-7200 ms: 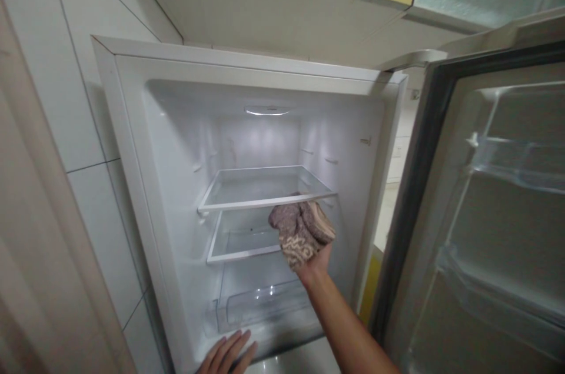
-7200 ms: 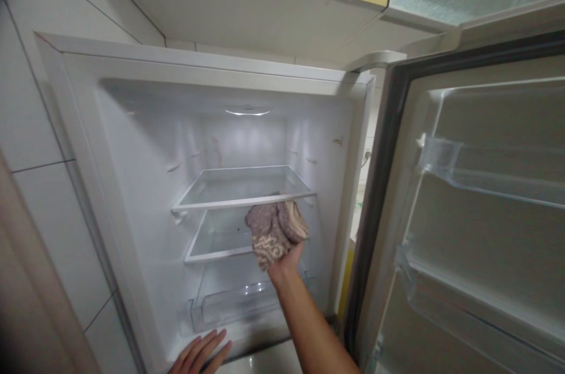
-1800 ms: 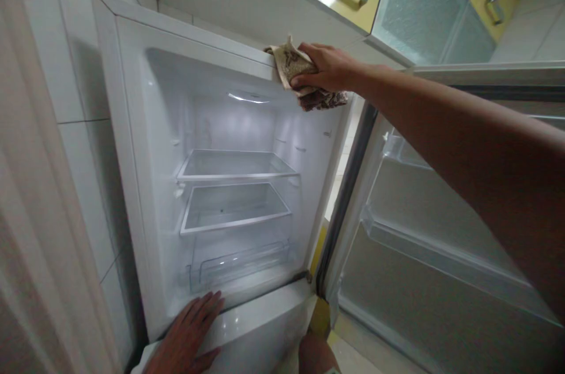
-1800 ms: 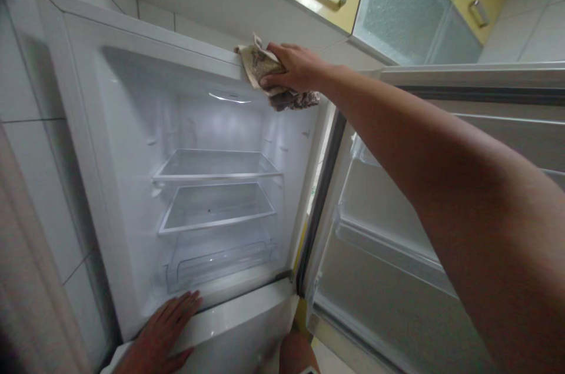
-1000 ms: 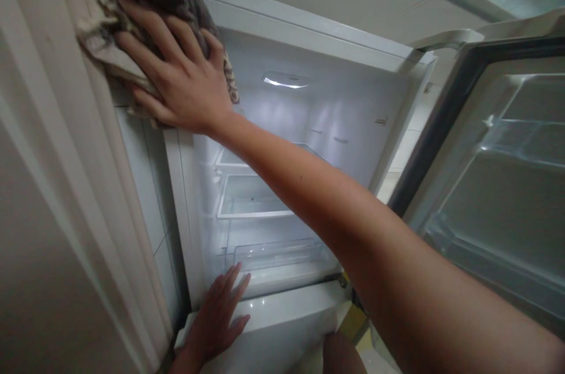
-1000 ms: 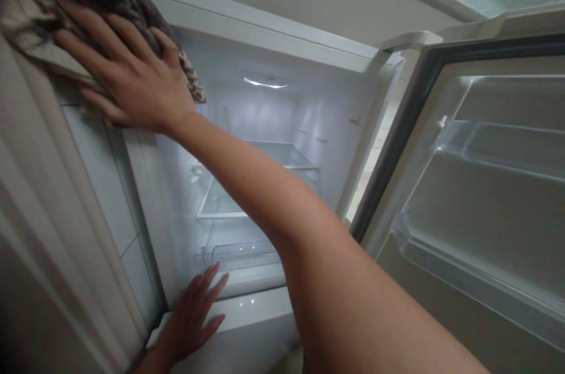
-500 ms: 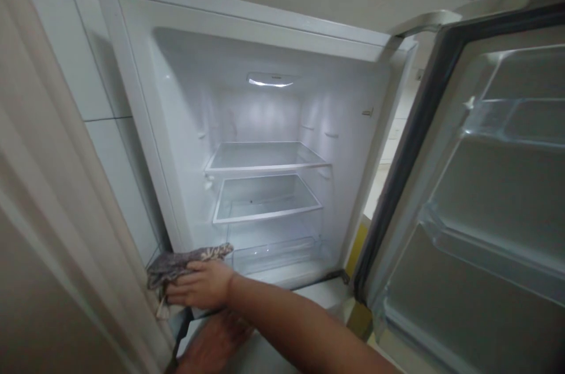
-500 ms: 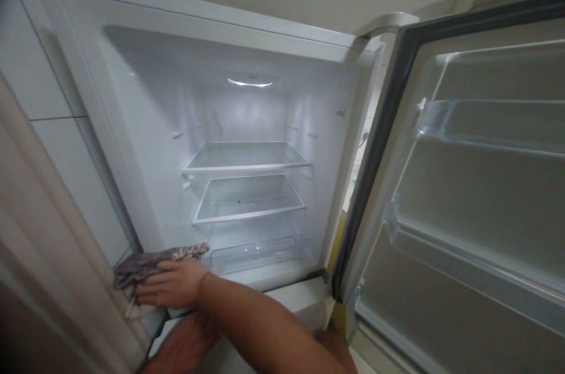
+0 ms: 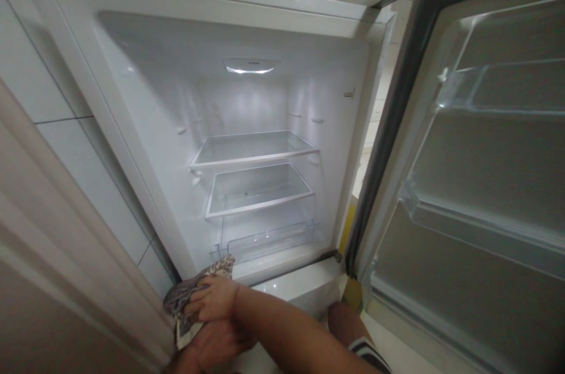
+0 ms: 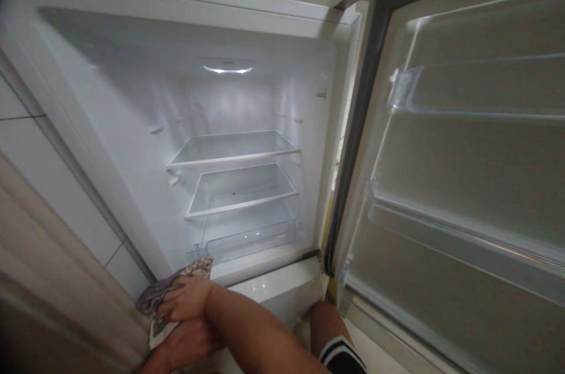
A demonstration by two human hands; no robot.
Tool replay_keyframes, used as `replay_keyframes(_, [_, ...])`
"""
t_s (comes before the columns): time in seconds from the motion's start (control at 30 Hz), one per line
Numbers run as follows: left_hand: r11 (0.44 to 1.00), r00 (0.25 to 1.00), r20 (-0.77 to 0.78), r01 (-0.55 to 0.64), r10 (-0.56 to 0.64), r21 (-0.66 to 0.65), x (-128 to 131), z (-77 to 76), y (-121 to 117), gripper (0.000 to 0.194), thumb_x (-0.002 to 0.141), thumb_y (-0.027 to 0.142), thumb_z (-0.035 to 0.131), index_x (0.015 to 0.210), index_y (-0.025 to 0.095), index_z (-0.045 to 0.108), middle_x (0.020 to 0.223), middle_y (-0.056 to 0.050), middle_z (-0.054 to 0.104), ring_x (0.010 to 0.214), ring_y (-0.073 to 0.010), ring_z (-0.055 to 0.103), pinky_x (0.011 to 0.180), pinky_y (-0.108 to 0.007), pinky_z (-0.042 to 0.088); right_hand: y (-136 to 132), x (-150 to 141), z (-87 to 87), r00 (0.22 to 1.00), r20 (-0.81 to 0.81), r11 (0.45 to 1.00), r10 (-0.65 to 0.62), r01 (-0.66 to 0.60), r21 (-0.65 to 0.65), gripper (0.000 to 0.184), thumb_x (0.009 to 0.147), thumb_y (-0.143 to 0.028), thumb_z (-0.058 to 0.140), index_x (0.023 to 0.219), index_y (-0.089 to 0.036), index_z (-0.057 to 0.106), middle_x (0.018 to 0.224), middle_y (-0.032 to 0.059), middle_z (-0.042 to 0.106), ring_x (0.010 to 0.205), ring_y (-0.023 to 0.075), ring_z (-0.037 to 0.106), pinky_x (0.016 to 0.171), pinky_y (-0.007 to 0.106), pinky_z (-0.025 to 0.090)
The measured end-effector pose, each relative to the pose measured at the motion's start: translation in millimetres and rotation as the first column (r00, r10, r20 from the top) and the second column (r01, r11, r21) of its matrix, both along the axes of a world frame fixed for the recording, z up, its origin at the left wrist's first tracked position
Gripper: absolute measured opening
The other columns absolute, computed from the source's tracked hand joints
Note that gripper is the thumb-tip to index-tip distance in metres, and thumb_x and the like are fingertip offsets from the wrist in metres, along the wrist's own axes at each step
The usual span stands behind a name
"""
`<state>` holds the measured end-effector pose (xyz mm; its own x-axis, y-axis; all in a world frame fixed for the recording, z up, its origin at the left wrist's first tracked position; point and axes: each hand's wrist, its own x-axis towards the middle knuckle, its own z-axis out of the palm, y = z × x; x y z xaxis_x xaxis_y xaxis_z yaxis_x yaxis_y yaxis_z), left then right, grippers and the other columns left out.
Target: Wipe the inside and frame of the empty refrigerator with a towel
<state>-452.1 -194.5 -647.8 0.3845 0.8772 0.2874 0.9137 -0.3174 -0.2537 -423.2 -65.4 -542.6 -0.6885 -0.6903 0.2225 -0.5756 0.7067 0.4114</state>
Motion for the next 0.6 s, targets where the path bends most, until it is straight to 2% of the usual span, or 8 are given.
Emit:
replay_keyframes(0.07, [0.994,0.993,-0.038,0.109,-0.108,0.030,13.1,4.5,-3.9,0.044,0.099,0.018,0.063,0.134,0.043,0.072,0.132,0.011,0.078,0.115,-0.0137,0.071,0.104,-0.024,0.056,8.8,16.7,-1.2,0.998,0.012,0.995,-0.066,0.066,-0.081,0.025,0.114,-0.025,0.058,0.115,-0.040,0.078,0.134,-0.0131,0.074,0.123,0.0103,0.062,0.101,0.038,0.047])
replay_keyframes(0.13, [0.985,0.989,-0.096,0.125,-0.114,0.120,27.9,3.9,-13.1,0.047,0.096,0.019,0.065,0.140,0.035,0.070,0.138,0.005,0.076,0.125,-0.0164,0.066,0.110,-0.028,0.054,22.9,37.0,-2.8,0.990,0.042,0.979,-0.133,0.138,-0.152,0.020,0.114,-0.030,0.060,0.119,-0.040,0.077,0.129,-0.0125,0.076,0.118,0.0121,0.062,0.094,0.039,0.047])
replay_keyframes(0.23, [0.944,0.992,-0.098,-0.040,0.076,0.327,44.6,-4.4,-32.7,0.058,0.089,0.014,0.061,0.143,0.036,0.070,0.133,0.002,0.078,0.127,-0.0211,0.064,0.116,-0.035,0.048,48.7,74.2,-5.5,0.969,0.104,0.945,-0.225,0.243,-0.218,0.020,0.115,-0.033,0.057,0.123,-0.035,0.075,0.132,-0.0095,0.075,0.118,0.0159,0.060,0.093,0.041,0.046])
replay_keyframes(0.33, [0.857,0.966,0.064,-0.251,0.249,0.449,45.6,-6.9,-46.0,0.062,0.088,0.011,0.056,0.143,0.037,0.068,0.119,0.000,0.080,0.115,-0.0225,0.067,0.114,-0.039,0.045,71.6,120.4,-9.5,0.914,0.195,0.876,-0.356,0.399,-0.273,0.025,0.117,-0.032,0.050,0.129,-0.031,0.072,0.139,-0.0024,0.072,0.122,0.0201,0.058,0.100,0.044,0.043])
replay_keyframes(0.4, [0.802,0.941,0.130,-0.334,0.312,0.495,36.7,2.1,-45.8,0.058,0.091,0.009,0.055,0.143,0.032,0.066,0.117,-0.003,0.079,0.112,-0.0235,0.069,0.111,-0.041,0.045,81.8,153.8,-12.8,0.840,0.267,0.779,-0.472,0.539,-0.320,0.026,0.115,-0.033,0.052,0.136,-0.031,0.068,0.141,0.0024,0.070,0.124,0.0240,0.057,0.105,0.048,0.041])
replay_keyframes(0.47, [0.767,0.922,0.140,-0.378,0.361,0.518,22.5,19.3,-39.3,0.049,0.094,0.009,0.055,0.139,0.027,0.066,0.118,-0.007,0.078,0.112,-0.0255,0.069,0.108,-0.043,0.046,88.5,185.2,-15.4,0.740,0.330,0.639,-0.586,0.672,-0.374,0.036,0.108,-0.036,0.063,0.144,-0.032,0.062,0.145,0.0058,0.067,0.128,0.0293,0.055,0.108,0.053,0.040])
replay_keyframes(0.53, [0.773,0.915,0.121,-0.391,0.385,0.499,6.4,39.0,-30.0,0.041,0.098,0.013,0.054,0.135,0.023,0.066,0.122,-0.009,0.077,0.115,-0.0267,0.069,0.107,-0.043,0.046,94.0,211.6,-16.4,0.638,0.376,0.501,-0.673,0.766,-0.403,0.052,0.099,-0.037,0.073,0.148,-0.032,0.058,0.149,0.0083,0.064,0.130,0.0342,0.054,0.110,0.059,0.040])
replay_keyframes(0.6, [0.812,0.921,0.082,-0.375,0.381,0.448,-8.4,53.9,-22.0,0.038,0.100,0.016,0.053,0.136,0.022,0.065,0.126,-0.009,0.076,0.116,-0.0254,0.069,0.107,-0.041,0.046,100.4,232.1,-15.7,0.529,0.400,0.378,-0.748,0.836,-0.399,0.053,0.095,-0.035,0.075,0.146,-0.030,0.061,0.149,0.0099,0.063,0.131,0.0368,0.053,0.111,0.062,0.039])
